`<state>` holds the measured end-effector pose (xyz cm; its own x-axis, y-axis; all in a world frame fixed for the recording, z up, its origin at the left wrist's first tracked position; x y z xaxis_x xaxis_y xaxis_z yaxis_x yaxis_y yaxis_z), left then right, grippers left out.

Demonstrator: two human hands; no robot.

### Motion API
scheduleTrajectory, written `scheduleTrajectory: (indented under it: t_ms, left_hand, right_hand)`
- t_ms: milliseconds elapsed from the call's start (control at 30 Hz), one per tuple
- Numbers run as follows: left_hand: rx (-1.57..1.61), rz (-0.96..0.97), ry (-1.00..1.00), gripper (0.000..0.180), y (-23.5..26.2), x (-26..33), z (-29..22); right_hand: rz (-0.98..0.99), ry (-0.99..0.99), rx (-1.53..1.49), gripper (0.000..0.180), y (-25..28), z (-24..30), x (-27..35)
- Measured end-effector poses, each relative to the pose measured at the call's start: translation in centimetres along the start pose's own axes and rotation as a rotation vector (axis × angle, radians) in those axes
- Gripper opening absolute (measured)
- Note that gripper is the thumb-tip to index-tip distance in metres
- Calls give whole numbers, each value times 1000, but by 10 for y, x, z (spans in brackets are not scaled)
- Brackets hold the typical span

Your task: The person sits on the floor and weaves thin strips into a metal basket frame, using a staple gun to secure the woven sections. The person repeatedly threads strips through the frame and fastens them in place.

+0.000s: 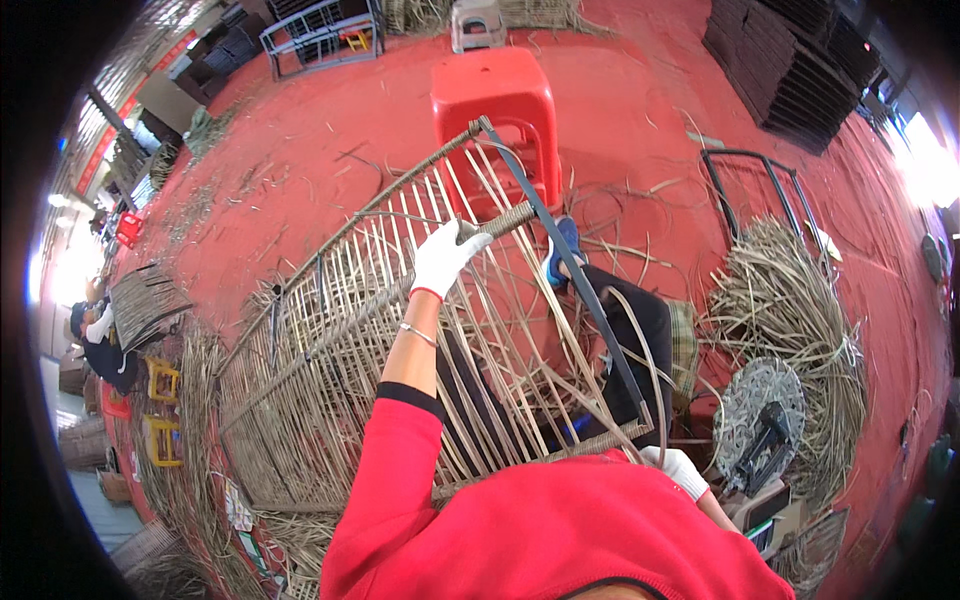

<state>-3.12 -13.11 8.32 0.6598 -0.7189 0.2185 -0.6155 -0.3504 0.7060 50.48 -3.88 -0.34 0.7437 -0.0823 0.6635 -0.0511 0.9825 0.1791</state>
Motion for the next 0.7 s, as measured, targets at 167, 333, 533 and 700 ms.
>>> scheduleTrajectory:
  t_ms: [167, 333, 533, 700]
  left_hand:
    - [66, 30, -2, 48, -28, -35, 25]
    - [11, -10, 13, 50, -19, -52, 42]
    - [147, -158, -223, 42, 22, -148, 52]
    - [-427, -169, -150, 42, 11, -248, 53]
  right_hand:
    - [-7, -6, -49, 27, 1, 15, 21]
    - [31, -102, 70, 26, 7, 15, 18]
    - [37, -232, 275, 27, 17, 9, 18]
    - [19, -304, 200, 23, 24, -31, 25]
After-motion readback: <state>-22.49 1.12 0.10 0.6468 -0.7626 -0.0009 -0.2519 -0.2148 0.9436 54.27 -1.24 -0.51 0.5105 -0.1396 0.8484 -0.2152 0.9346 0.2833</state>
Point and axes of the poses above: each hand's wrist, its own x-axis away from the middle knuckle, its own y-axis out of the back of the hand, z = x × y, the point moved 7 cm from there along -x, towards the middle knuckle, and after that the axes turned 14 degrees about z, right-handed, at the moved point
